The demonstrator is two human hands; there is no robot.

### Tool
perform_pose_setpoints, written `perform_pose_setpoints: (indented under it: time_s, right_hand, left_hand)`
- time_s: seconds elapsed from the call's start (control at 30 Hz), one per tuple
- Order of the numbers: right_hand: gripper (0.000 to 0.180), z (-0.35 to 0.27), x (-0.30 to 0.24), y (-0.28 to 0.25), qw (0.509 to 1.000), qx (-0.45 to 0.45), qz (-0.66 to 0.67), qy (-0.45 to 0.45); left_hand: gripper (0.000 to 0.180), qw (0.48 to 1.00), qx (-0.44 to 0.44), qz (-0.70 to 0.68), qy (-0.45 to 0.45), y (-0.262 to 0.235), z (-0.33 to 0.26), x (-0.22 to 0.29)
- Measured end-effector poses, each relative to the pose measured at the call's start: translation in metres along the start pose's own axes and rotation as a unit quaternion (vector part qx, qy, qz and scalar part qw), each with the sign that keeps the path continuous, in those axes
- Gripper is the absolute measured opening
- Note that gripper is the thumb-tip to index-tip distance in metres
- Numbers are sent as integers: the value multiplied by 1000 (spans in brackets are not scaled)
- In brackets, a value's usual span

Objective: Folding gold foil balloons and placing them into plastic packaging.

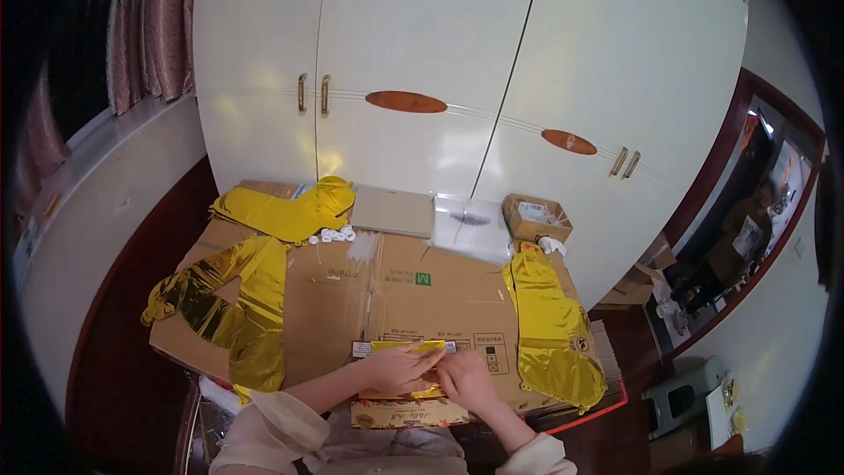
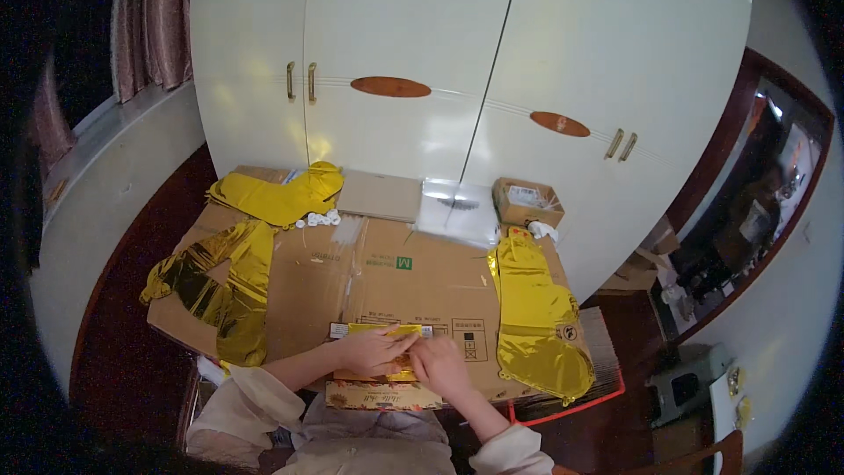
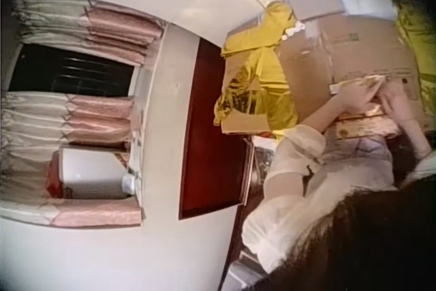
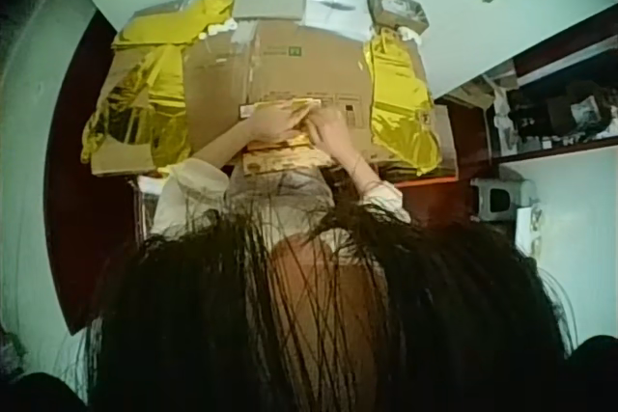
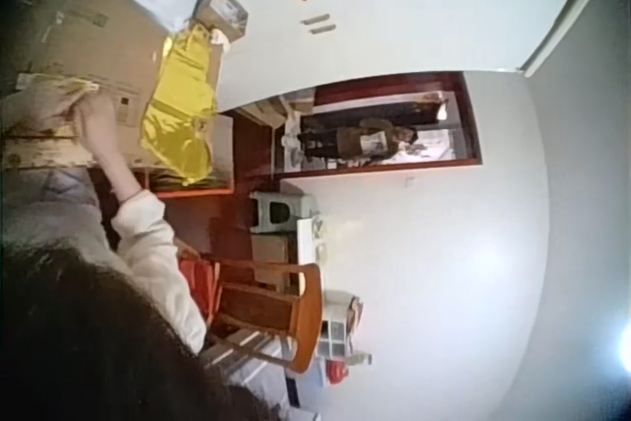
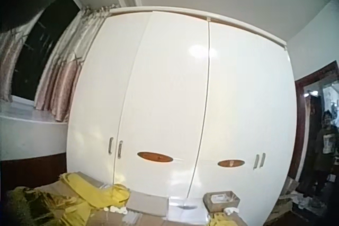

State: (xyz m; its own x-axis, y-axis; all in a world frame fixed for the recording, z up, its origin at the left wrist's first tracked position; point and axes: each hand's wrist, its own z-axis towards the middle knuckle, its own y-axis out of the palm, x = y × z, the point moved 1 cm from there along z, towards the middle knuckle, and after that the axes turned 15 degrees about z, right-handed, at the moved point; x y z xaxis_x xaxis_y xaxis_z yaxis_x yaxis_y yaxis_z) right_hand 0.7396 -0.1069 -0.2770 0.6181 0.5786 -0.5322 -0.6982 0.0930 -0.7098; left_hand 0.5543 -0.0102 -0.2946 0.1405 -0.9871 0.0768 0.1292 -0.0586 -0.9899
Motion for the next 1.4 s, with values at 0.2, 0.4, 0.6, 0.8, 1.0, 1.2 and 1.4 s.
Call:
perform_pose_setpoints:
  time_s: [0.2,0.4,0.6,0.8,1.0,1.2,1.4]
  right_hand:
    - [31,13,16,12,994,55,-2,92]
    - [47,9,30,20,996,-29,-62,62]
    - [57,12,28,11,987,-113,-70,91]
    - [76,8,31,8,974,-179,-114,83]
    - [89,14,30,2,952,-249,-140,109]
    - [94,14,32,2,951,-253,-141,105]
    - [102,11,33,-2,956,-255,-107,97]
  left_hand:
    - [77,997,1,-52,-59,-21,-4,11]
    - [72,990,127,54,-19,2,-5,4]
    - [62,992,107,-32,-59,10,-1,-3]
    - [62,991,38,77,-106,-5,-16,5]
    - [65,978,-29,176,-105,-2,-29,3]
    - [65,978,-38,159,-132,-7,-40,6]
    - [66,973,-58,169,-147,-2,-61,6]
